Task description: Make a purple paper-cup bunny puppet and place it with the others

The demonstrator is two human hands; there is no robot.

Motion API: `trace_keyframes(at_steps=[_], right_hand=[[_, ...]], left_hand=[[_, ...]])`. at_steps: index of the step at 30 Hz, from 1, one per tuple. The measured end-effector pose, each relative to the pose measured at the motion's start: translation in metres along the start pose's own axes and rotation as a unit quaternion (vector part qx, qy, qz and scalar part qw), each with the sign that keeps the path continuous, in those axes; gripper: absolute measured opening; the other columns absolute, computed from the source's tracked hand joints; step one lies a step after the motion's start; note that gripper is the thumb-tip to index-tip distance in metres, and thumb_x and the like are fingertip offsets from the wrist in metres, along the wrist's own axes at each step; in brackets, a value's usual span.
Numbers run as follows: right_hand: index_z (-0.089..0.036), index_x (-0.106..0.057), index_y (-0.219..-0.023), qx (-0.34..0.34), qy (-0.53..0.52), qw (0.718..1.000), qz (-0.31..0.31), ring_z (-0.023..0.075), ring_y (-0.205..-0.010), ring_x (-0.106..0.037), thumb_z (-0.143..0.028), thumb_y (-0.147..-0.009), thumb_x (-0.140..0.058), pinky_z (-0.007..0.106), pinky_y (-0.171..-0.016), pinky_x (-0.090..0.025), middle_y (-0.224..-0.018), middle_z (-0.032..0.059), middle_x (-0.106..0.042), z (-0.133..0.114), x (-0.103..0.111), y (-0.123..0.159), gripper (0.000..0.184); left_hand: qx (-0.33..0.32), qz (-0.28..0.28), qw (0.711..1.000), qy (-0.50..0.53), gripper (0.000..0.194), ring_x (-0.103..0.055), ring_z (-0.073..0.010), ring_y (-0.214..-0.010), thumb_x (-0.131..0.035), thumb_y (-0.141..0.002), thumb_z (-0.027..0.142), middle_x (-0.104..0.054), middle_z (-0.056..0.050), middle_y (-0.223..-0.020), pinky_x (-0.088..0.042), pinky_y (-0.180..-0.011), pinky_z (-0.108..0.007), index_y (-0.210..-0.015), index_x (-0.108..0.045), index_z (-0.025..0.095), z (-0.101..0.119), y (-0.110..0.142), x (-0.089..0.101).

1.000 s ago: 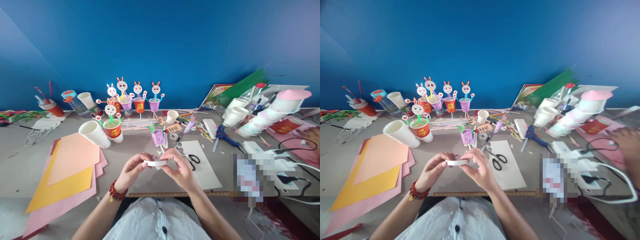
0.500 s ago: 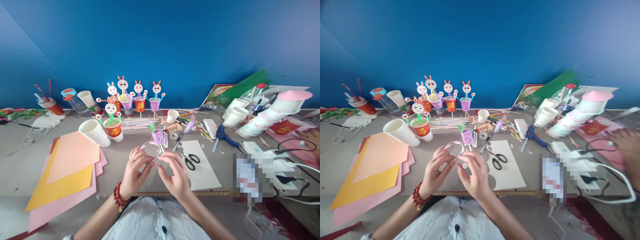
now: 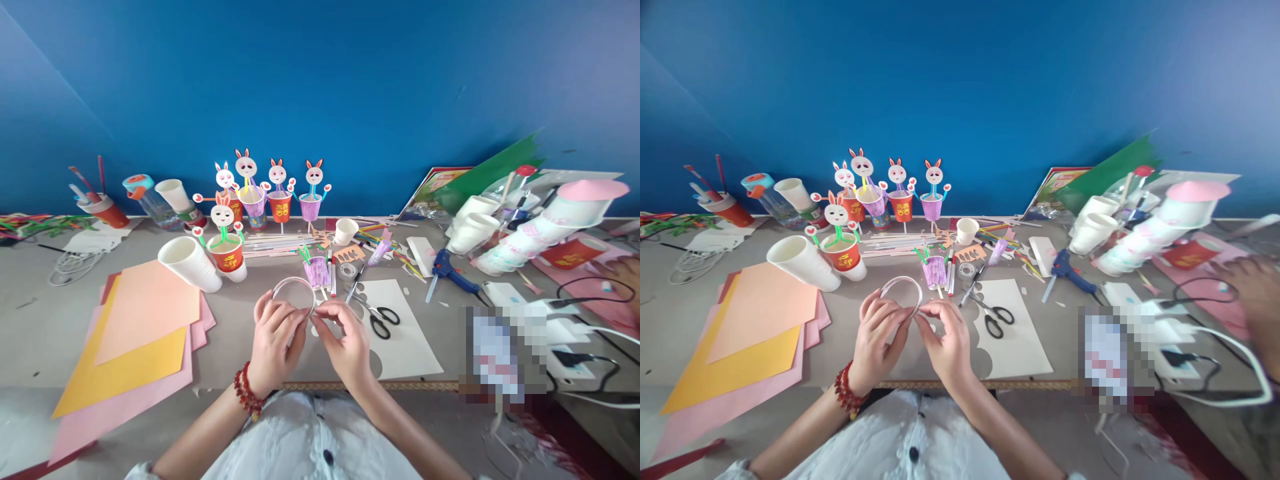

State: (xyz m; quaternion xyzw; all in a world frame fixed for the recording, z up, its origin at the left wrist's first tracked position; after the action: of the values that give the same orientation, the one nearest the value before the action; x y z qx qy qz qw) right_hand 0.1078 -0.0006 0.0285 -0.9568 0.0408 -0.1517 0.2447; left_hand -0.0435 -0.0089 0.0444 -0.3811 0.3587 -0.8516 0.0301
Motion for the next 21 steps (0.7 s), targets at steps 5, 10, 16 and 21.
trace_keyframes(at_steps=[5, 10, 16, 21], right_hand=[[-0.022, -0.062, -0.088, -0.017, -0.042, 0.998, -0.039, 0.0193, -0.087, -0.065, -0.021, -0.093, -0.062, 0.033, -0.081, -0.054, -0.088, 0.0041, -0.065, 0.0051, 0.0002, 0.0025, 0.006], [-0.022, -0.062, -0.098, -0.036, -0.047, 0.998, -0.027, 0.0183, -0.085, -0.065, -0.024, -0.094, -0.062, 0.031, -0.076, -0.055, -0.092, 0.0049, -0.064, 0.0068, -0.0006, 0.0016, 0.005], [-0.021, -0.059, -0.086, -0.019, -0.042, 0.997, -0.054, 0.0184, -0.083, -0.063, -0.023, -0.095, -0.058, 0.031, -0.076, -0.053, -0.085, 0.0035, -0.063, 0.0082, 0.0028, 0.0016, 0.009], [-0.022, -0.059, -0.103, -0.020, -0.030, 0.998, -0.049, 0.0183, -0.084, -0.064, -0.023, -0.092, -0.064, 0.032, -0.077, -0.055, -0.095, 0.0052, -0.064, 0.0094, 0.0040, 0.0035, 0.012]], left_hand=[[0.011, -0.003, 1.000, 0.004, 0.029, -0.060, -0.0183, -0.089, -0.054, -0.090, 0.007, -0.068, -0.001, -0.088, -0.034, -0.109, -0.051, -0.110, -0.066, 0.025, -0.0024, 0.0024, -0.0018], [0.011, -0.008, 1.000, 0.000, 0.029, -0.060, -0.0193, -0.089, -0.054, -0.090, 0.007, -0.067, -0.001, -0.087, -0.033, -0.109, -0.052, -0.109, -0.066, 0.026, -0.0049, 0.0035, -0.0032], [0.024, 0.006, 1.000, 0.006, 0.021, -0.060, -0.0200, -0.088, -0.054, -0.090, 0.011, -0.067, -0.002, -0.086, -0.034, -0.108, -0.052, -0.101, -0.066, 0.024, -0.0063, 0.0035, -0.0039], [0.026, -0.007, 1.000, 0.015, 0.023, -0.060, -0.0195, -0.089, -0.054, -0.090, 0.010, -0.068, -0.002, -0.087, -0.033, -0.109, -0.051, -0.103, -0.066, 0.024, -0.0051, 0.0024, -0.0046]])
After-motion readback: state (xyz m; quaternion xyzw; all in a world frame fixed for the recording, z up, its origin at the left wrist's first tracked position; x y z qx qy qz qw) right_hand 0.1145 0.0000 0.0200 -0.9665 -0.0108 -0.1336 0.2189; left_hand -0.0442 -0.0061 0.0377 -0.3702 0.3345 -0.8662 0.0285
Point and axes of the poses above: each hand's wrist, its own y-axis away from the middle knuckle, its own x-axis out of the back of the hand, z = x × y, the point moved 2 cm from there along -y, towards the middle knuckle
